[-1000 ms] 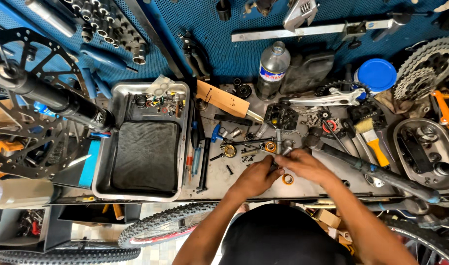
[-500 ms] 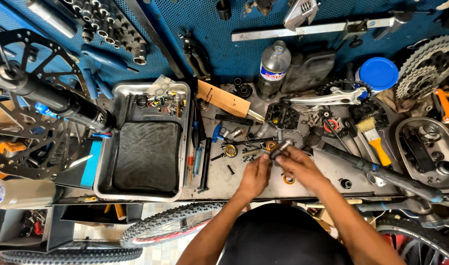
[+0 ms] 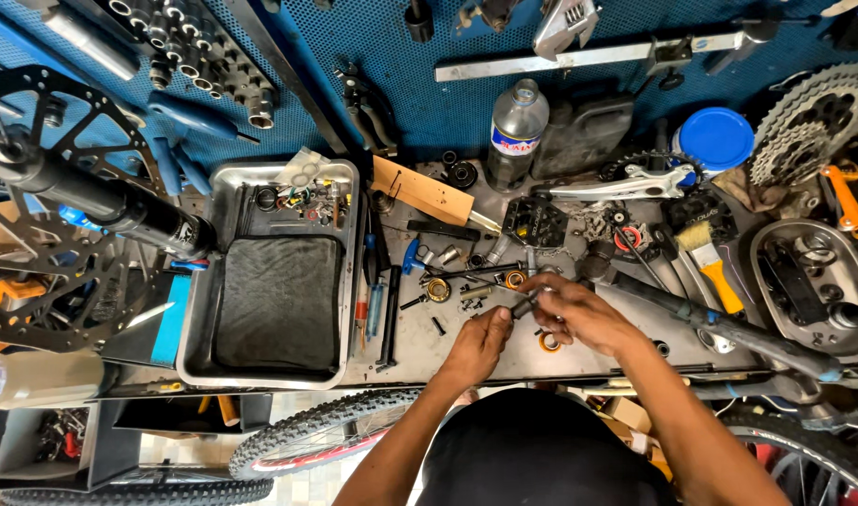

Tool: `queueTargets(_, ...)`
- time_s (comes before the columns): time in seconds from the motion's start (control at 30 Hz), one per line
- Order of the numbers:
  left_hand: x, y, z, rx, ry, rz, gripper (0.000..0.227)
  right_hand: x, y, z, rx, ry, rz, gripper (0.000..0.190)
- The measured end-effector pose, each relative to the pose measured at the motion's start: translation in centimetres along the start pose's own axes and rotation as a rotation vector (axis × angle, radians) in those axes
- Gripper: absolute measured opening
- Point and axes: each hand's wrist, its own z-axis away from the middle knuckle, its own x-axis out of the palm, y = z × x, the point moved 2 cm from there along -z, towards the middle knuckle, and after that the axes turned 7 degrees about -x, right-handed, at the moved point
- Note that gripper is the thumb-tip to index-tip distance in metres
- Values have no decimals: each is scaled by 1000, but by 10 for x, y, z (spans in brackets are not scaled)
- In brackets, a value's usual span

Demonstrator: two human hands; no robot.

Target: The person disassembles and services a bicycle component at a workbench, removing internal parts and cleaning them.

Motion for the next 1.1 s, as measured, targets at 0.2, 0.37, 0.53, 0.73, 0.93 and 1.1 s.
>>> queueTargets(0.2,2,-3,-6,-44,-27,-64,53,-26,45,-31,-416,422,416,37)
queueTargets(0.37,1,-55,-11,-360,-24,3,59,-126,32,-8,-396,871,6,42)
queueTargets(0.53,-22,-69,-21,-95,210,-339,47,-246,10,60,-147,922,582,32)
queueTargets(0.73,-39,-68,-31,-94,242,-709,40,-343,12,120,229,895,1066,29)
queueTargets(0.93,-44,-82,-37,-132,245,-838,36,-352,4,130,349,886,1157,36)
queueTargets(1.1,-49,-80,-39,-155,264,-849,36,-338,-21,171,329,1157,1090,33)
